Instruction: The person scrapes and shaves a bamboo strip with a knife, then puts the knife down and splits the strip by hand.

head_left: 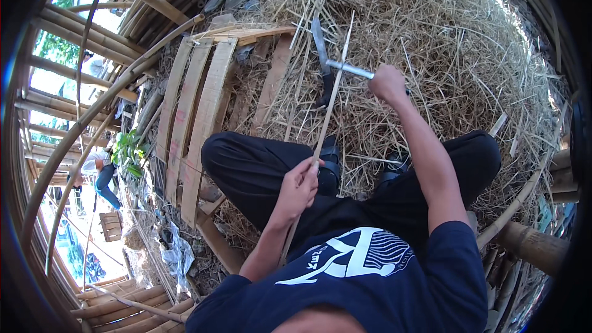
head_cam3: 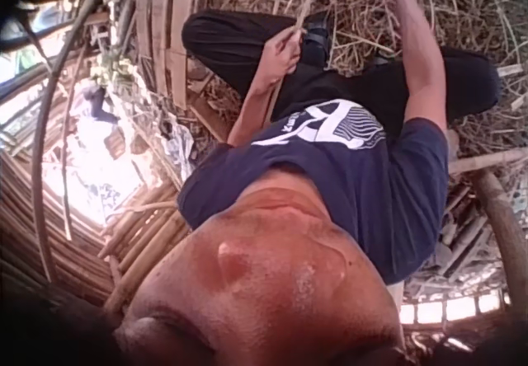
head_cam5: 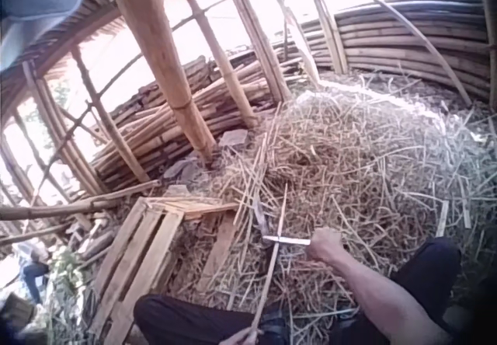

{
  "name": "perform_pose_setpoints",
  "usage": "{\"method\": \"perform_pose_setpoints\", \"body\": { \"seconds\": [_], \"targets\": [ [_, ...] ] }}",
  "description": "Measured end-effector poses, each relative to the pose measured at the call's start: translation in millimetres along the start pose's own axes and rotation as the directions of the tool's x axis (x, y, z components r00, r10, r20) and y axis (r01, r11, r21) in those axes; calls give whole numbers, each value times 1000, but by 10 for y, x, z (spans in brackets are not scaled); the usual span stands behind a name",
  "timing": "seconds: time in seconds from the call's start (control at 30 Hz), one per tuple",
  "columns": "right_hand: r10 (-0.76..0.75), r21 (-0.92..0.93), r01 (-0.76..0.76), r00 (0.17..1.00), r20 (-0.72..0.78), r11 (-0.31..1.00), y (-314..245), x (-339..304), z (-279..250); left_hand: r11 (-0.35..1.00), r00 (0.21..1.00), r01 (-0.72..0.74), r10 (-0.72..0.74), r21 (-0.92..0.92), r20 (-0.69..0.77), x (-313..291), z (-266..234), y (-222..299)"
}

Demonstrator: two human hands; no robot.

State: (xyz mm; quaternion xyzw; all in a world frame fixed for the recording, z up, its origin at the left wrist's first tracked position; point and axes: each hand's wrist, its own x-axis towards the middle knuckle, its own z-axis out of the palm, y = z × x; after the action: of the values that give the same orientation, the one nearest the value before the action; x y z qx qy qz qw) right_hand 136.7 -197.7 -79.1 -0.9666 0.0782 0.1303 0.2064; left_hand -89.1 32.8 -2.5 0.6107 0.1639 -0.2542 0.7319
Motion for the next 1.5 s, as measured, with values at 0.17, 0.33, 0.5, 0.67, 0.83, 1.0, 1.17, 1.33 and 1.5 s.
{"method": "perform_pose_setpoints", "body": {
  "seconds": [0.17, 0.33, 0.5, 0.67, 0.83, 1.0, 1.17, 1.33, 1.5],
  "targets": [
    [13, -16, -15, 996, -92, 1000, 188, 149, -38, 996, 996, 81, -82, -44, -26, -377, 8, -56],
    [348, 325, -285, 925, -155, 902, 532, 477, -10, 982, 984, 173, -176, -77, -26, -744, -67, -127],
    [253, 284, -200, 954, -162, 938, 351, 360, -287, 992, 980, 123, -122, -4, -157, -806, -233, -200],
    [-245, 277, 234, 969, 5, 932, -471, -309, -202, 967, 967, -131, 173, 220, -185, -97, -249, 37],
    [-496, 114, 486, 864, 89, 867, -813, -879, -13, 565, 744, -318, 646, 761, -169, 398, -238, 281],
    [-525, 163, 520, 851, -15, 839, -702, -839, 283, 468, 728, -369, 682, 803, -63, 529, -117, 306],
    [-527, 91, 528, 849, -42, 844, -556, -671, 363, 437, 696, -430, 718, 790, -18, 541, -102, 133],
    [-327, -12, 328, 944, 48, 945, -459, -390, 374, 542, 826, -197, 540, 817, -159, 243, -110, 119],
    [97, 52, -94, 994, -47, 994, 267, 205, 260, 732, 906, -201, 392, 651, -161, -427, -71, -355]
  ]
}}
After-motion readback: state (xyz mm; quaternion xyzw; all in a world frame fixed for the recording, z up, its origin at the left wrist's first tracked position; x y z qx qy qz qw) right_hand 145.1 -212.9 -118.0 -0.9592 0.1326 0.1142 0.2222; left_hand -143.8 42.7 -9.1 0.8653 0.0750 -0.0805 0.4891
